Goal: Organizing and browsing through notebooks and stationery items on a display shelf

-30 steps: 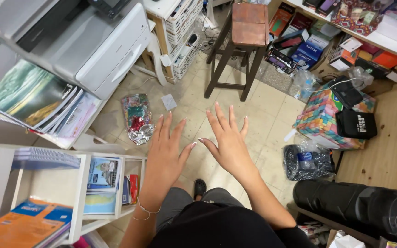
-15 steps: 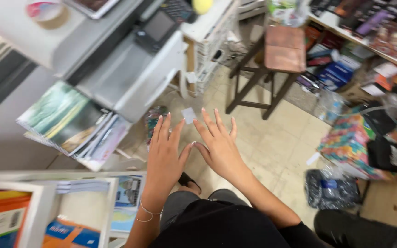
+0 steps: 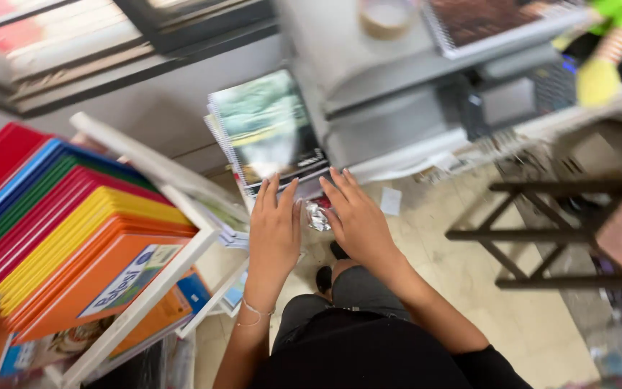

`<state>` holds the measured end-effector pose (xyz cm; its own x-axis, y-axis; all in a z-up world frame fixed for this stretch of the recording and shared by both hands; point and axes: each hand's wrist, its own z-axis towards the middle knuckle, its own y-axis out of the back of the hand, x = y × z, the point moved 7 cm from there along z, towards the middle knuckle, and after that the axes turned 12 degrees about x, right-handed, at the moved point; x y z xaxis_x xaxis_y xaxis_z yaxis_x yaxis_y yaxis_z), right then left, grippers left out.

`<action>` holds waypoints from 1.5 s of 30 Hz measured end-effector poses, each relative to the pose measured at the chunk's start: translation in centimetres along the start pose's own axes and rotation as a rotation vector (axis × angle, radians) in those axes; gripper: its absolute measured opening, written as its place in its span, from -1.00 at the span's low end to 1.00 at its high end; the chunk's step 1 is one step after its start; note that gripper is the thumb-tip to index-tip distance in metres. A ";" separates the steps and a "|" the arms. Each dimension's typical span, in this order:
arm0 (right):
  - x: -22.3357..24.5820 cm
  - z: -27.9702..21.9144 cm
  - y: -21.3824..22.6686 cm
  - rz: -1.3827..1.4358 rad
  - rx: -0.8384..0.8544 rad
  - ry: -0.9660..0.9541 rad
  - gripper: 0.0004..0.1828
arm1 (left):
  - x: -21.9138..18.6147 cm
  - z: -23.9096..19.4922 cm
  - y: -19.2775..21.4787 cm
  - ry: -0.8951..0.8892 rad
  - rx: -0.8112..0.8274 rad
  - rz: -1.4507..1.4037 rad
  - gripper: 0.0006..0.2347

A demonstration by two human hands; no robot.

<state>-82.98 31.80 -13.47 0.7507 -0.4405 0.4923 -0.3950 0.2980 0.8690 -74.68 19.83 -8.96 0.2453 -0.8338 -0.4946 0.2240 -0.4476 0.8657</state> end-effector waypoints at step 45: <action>-1.8 21.9 -3.3 0.767 0.305 -0.016 -0.25 | 7.5 9.6 -5.1 0.334 -0.288 -0.378 -0.78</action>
<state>-94.61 13.08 -16.07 0.2075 -0.2211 0.9529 -0.9227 0.2792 0.2657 -83.05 12.75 -16.31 0.3722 -0.4648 -0.8034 0.5902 -0.5495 0.5913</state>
